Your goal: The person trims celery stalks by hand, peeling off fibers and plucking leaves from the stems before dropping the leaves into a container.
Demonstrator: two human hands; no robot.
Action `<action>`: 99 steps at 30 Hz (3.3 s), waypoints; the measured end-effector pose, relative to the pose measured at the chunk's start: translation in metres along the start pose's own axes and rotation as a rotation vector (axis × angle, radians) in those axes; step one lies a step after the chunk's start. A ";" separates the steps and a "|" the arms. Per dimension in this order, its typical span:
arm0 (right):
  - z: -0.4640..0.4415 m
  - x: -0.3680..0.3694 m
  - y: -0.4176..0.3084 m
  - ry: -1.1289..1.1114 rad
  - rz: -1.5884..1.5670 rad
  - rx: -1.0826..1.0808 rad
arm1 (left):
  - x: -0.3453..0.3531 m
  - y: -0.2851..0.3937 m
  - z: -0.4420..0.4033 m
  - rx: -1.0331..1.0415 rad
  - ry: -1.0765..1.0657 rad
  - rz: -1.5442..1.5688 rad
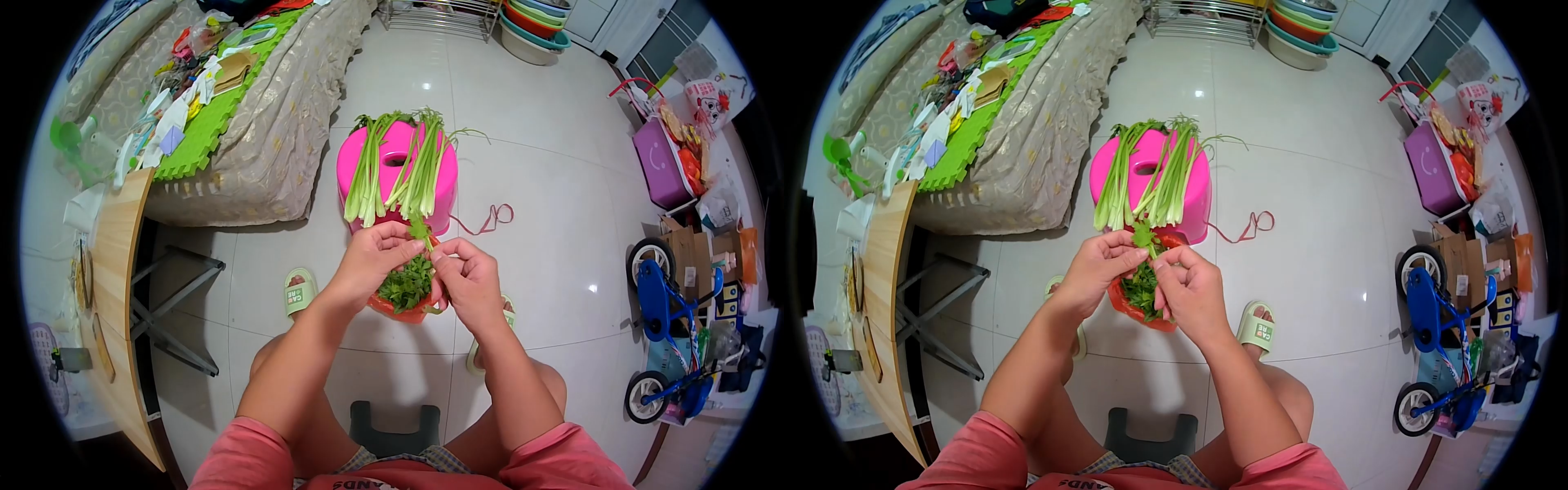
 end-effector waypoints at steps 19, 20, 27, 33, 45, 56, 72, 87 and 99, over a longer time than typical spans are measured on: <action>-0.001 0.000 -0.004 0.066 0.009 -0.030 | 0.007 0.010 0.000 0.255 -0.034 -0.130; -0.001 0.000 -0.004 0.055 0.015 -0.037 | 0.008 0.013 0.000 0.313 -0.024 -0.204; -0.002 0.001 0.000 0.034 -0.009 -0.037 | 0.016 0.020 0.007 0.456 -0.010 -0.676; -0.001 0.002 -0.001 0.040 -0.005 -0.024 | 0.015 0.027 0.011 0.659 0.084 -0.903; 0.002 -0.003 -0.004 0.060 -0.034 -0.022 | -0.007 0.039 0.007 0.531 0.295 -0.830; 0.003 -0.005 -0.007 0.078 0.004 -0.034 | 0.007 0.032 0.008 0.492 0.106 -0.969; 0.003 0.000 -0.003 0.052 -0.008 -0.027 | 0.007 0.016 -0.002 0.223 0.012 -0.153; 0.002 0.000 -0.005 0.049 -0.020 -0.044 | 0.005 0.013 0.002 0.249 -0.040 -0.319; 0.000 -0.006 -0.001 0.152 0.260 -0.206 | 0.005 0.020 0.004 0.331 -0.003 -0.583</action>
Point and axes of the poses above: each hand's wrist, its own z-axis away from the middle knuckle, its own x-axis out of the palm, y = z × x, the point moved 6 cm from there along -z, towards the middle knuckle, and after that the axes turned 7 degrees about x, right-handed, at the moved point
